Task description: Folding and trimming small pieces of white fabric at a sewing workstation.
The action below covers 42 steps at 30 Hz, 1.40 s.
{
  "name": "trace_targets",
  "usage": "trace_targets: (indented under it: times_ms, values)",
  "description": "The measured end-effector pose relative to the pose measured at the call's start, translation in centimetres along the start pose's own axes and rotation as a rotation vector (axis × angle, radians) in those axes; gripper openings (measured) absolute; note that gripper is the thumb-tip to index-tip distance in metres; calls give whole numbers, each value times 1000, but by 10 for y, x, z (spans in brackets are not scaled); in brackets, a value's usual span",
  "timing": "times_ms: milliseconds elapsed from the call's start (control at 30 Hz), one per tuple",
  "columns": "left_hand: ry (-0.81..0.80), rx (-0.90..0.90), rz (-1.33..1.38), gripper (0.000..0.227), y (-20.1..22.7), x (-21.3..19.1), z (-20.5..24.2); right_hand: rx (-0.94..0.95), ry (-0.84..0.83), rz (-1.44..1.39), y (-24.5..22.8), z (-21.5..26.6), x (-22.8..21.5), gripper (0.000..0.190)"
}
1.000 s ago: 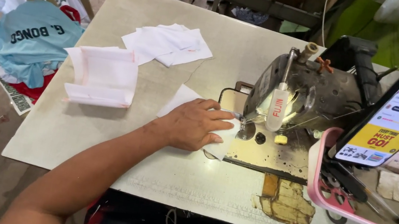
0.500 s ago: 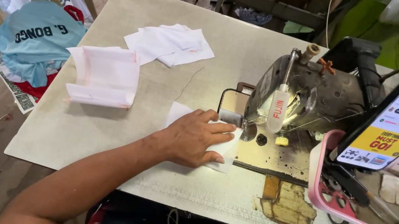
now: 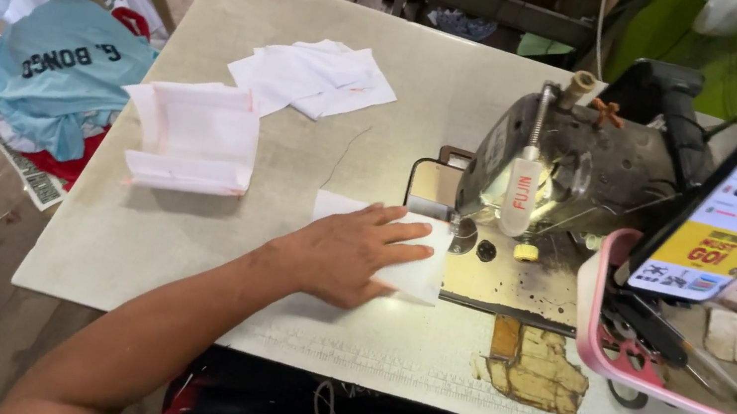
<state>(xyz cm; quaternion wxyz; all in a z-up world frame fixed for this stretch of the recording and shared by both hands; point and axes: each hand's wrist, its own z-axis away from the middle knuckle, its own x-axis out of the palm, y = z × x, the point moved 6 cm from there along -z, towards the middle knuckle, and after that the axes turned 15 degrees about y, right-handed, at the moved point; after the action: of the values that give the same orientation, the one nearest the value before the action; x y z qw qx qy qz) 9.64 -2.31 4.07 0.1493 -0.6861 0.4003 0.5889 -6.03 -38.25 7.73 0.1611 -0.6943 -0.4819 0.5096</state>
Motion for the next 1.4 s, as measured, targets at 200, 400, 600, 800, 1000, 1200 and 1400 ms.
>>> trace_targets:
  times_ms: [200,400,600,800,1000,1200,1400]
  values:
    - [-127,-189,368,53,-7,-10,-12,31,55,-1,-21,-49,62,22]
    - [-130,-238,425,52,-15,-14,-20,-358,-211,406,-36,-120,174,73]
    - [-182,-206,398,49,-17,-26,-20,-490,-261,383,-36,-116,171,54]
    - [-117,-24,377,52,-9,-4,-11,-509,-250,428,-18,-116,164,61]
    - [-100,-65,276,57,-6,6,-6,-447,-223,398,-9,-114,159,63]
    - [3,53,60,58,2,25,-5,-461,-181,370,-9,-114,156,55]
    - [129,113,-28,58,6,19,-5,-507,-182,391,-6,-109,158,55]
